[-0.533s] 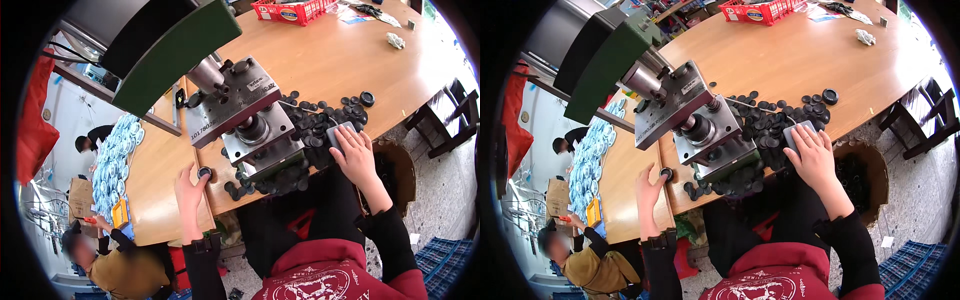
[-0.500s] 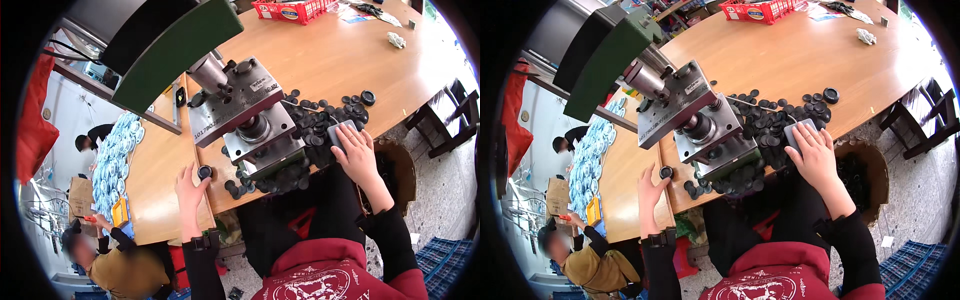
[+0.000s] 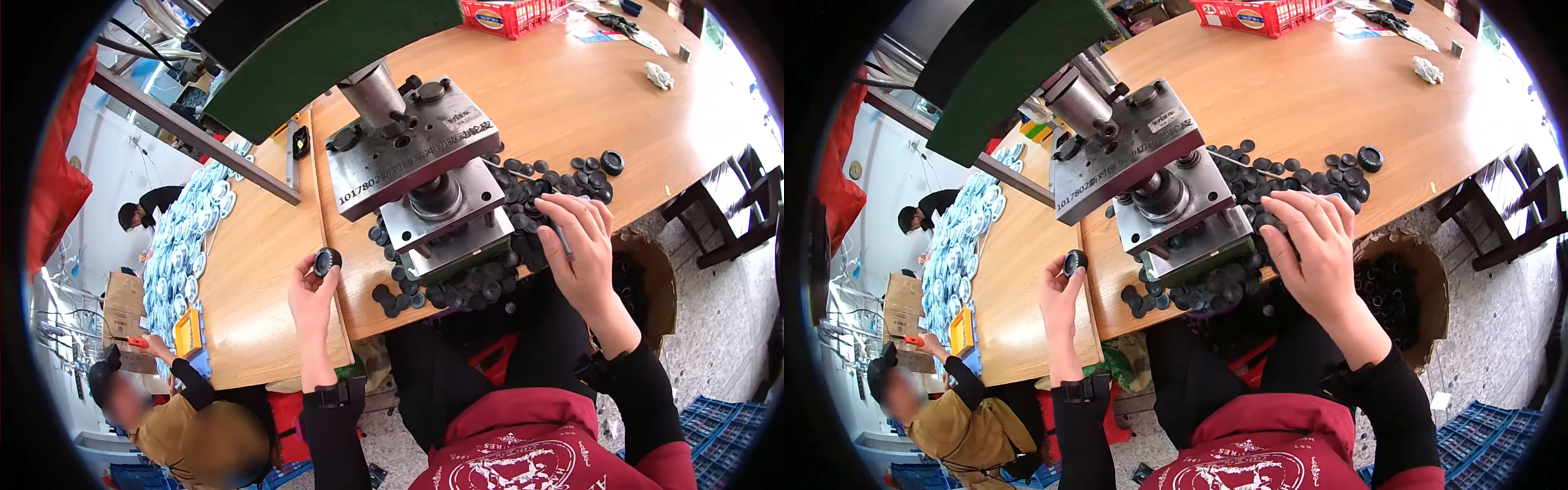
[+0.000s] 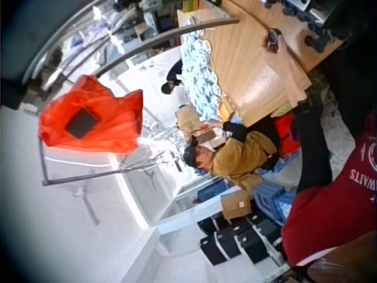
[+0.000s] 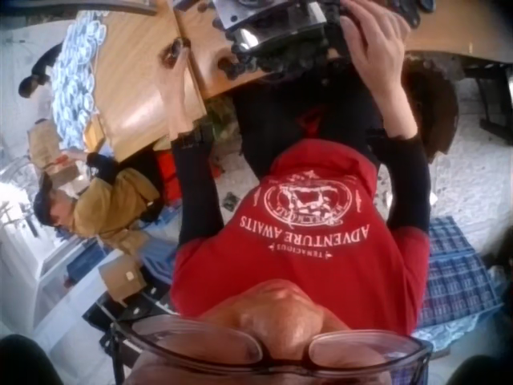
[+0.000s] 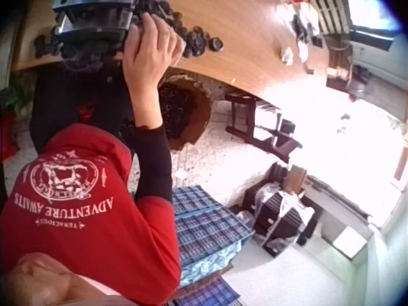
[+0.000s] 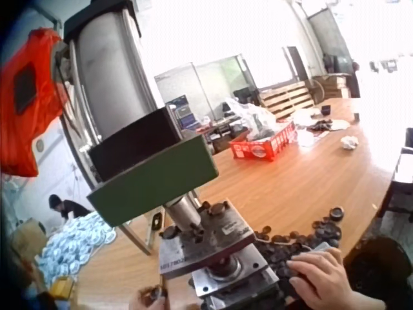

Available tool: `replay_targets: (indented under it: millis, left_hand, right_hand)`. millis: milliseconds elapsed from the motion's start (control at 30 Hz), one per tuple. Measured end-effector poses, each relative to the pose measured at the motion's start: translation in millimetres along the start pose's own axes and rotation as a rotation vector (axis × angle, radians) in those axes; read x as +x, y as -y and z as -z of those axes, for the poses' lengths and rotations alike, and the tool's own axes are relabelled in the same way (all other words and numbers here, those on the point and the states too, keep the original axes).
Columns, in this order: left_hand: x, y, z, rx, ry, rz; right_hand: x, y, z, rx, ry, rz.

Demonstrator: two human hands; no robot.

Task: The person repeatedly places small black circular objects into a press machine, activates the press with a foot pedal, and removes the processed items. The person also occasionally picks up and moves objects on the table.

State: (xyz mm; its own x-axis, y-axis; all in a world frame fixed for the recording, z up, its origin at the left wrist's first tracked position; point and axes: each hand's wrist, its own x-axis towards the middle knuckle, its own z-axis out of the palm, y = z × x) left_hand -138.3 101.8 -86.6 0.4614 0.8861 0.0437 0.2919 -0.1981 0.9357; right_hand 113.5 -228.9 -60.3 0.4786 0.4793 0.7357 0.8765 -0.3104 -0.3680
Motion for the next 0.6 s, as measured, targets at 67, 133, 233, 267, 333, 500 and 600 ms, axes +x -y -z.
replay_targets:
  millis: [67,133,233,267,333,500,600]
  left_hand:
    - [-15.0,-21.3,-0.5,-0.141,0.034,-0.035]
    - [-35.4,-44.3,-2.3,-0.301,0.086,-0.088]
    - [-57.5,-72.0,-2.1,-0.321,0.253,-0.057]
    - [-66.4,-80.6,-2.9,-0.352,0.280,-0.032]
    - [-78.9,-87.4,-7.7,-0.395,0.323,-0.039]
    - [-95.0,-94.1,-18.1,-0.400,0.452,-0.071]
    - [-93.6,-85.6,-10.7,-0.313,0.447,-0.097]
  right_hand:
    - [13.9,14.0,-8.1,0.059,0.007,0.026]
    - [30.4,30.6,-17.7,0.110,0.025,0.013]
    - [53.3,47.3,-38.6,0.131,0.058,-0.063]
    - [60.6,53.8,-45.3,0.119,0.100,-0.090]
    - [71.6,63.1,-62.4,0.092,0.175,-0.125]
    - [80.8,60.9,-64.9,0.257,0.197,-0.179]
    - [66.9,59.4,-34.0,0.301,0.140,-0.259]
